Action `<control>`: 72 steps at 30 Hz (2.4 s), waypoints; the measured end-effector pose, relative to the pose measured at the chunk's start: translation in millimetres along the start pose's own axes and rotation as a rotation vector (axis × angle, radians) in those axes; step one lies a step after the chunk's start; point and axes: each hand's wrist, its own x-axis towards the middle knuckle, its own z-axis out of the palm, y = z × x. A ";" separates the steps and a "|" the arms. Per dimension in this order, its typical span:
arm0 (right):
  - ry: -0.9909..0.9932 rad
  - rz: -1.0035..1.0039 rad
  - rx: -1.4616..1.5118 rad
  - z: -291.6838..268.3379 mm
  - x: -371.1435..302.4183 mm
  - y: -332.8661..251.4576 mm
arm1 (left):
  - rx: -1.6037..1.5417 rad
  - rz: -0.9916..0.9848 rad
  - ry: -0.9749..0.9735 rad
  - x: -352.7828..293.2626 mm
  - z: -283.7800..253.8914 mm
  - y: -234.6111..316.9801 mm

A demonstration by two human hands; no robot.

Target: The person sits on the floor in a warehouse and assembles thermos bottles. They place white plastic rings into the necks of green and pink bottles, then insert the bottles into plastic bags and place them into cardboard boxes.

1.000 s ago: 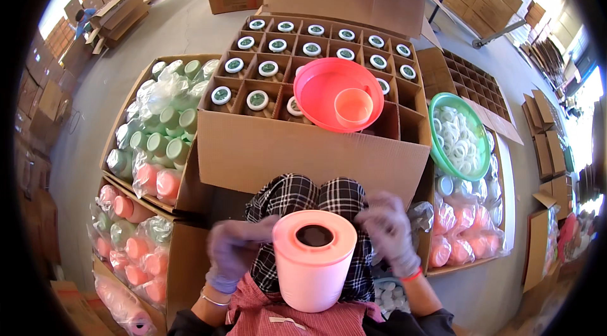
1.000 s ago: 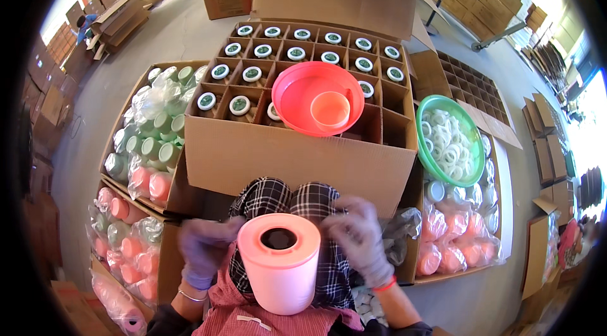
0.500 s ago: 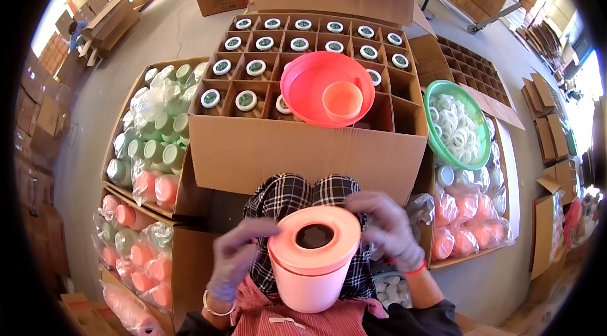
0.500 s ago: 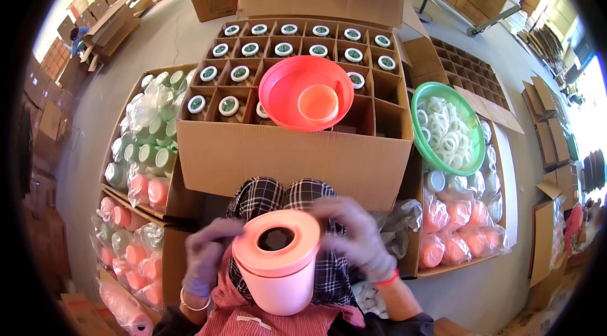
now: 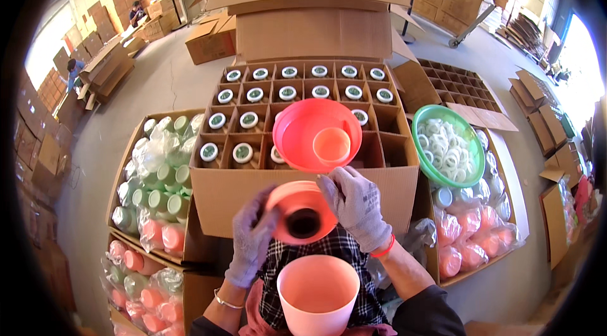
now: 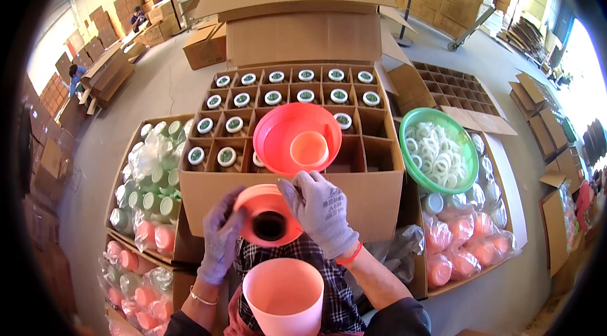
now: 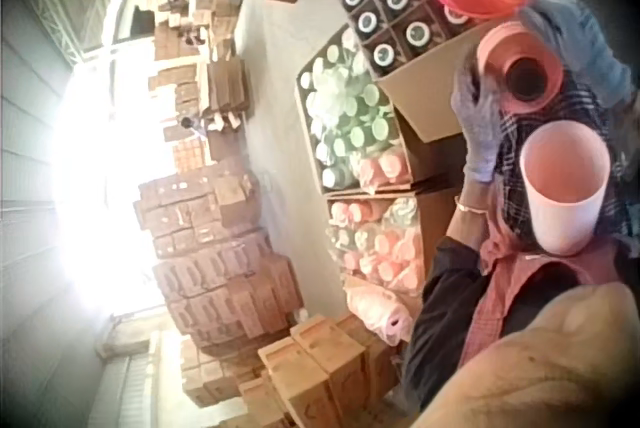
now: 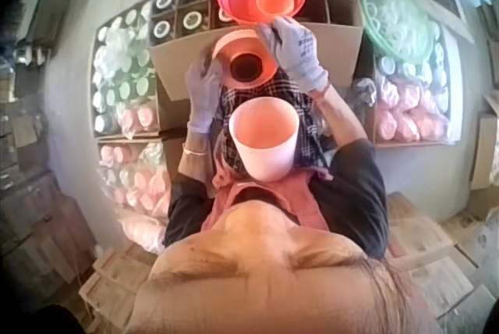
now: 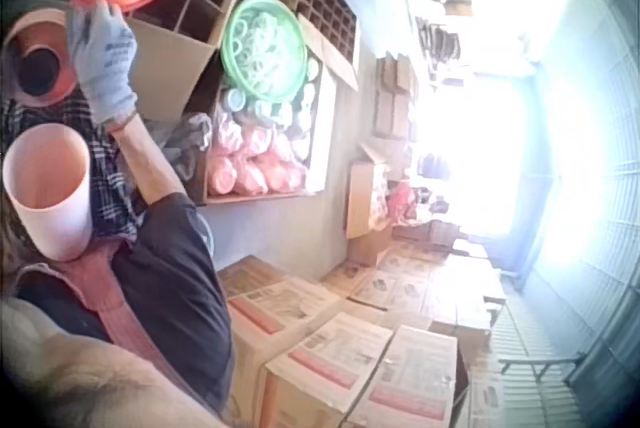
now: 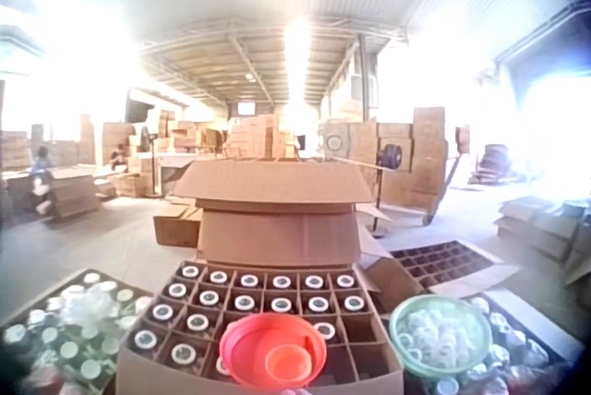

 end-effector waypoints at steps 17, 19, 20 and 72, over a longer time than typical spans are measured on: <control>-0.248 -0.024 -0.499 60.4 184.3 279.3 | 1.042 0.441 0.438 122.9 -50.8 -112.7; -0.206 -0.031 -0.453 56.8 192.9 274.1 | 1.050 0.429 0.382 120.3 -50.9 -112.3; -0.151 -0.011 -0.450 47.6 200.2 273.5 | 1.055 0.441 0.325 125.4 -52.2 -112.6; -0.630 -0.121 1.198 28.1 -138.6 -50.9 | -0.251 -0.337 -0.284 -153.2 -67.0 -25.4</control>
